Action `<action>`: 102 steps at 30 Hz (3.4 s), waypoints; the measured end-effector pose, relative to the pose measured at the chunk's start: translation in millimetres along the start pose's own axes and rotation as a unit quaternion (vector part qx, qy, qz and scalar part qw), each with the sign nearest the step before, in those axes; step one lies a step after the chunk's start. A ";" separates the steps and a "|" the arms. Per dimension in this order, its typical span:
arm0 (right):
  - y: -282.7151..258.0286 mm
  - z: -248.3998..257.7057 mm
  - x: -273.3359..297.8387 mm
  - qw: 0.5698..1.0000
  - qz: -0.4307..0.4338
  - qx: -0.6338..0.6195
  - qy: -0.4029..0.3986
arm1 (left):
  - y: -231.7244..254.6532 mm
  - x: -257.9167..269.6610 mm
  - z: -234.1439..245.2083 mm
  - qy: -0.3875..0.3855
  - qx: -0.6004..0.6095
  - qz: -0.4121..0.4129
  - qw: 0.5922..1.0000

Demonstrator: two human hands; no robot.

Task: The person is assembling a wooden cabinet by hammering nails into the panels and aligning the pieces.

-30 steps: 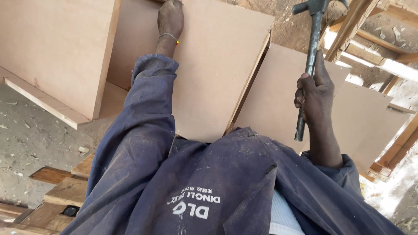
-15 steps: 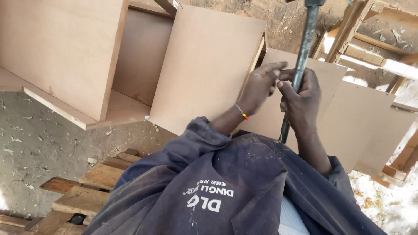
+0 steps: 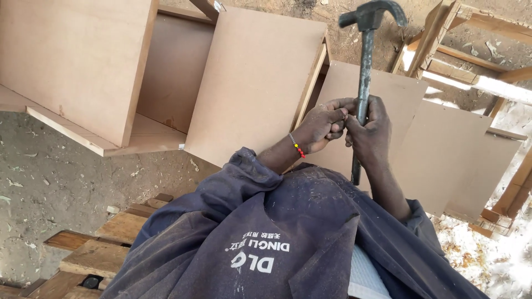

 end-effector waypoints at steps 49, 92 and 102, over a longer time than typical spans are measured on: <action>-106.5 13.2 -31.8 0.862 0.284 0.413 -0.073 | 172.7 -130.4 72.9 0.170 -0.530 -0.355 0.751; 13.1 38.0 -23.4 0.984 -0.148 0.084 -0.044 | 105.9 -104.6 56.0 0.240 -0.941 -0.142 0.193; 13.4 35.6 -34.6 0.987 -0.148 0.028 -0.058 | 131.4 -80.8 26.6 0.141 -0.758 -0.302 0.561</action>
Point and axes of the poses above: each hand's wrist, its own x-axis away from the middle knuckle, its own z-axis out of the back of the hand, y = z × x, the point moved 9 cm from there along -x, towards the middle knuckle, and after that the axes turned 11 degrees about -z, right-handed, at the moved point
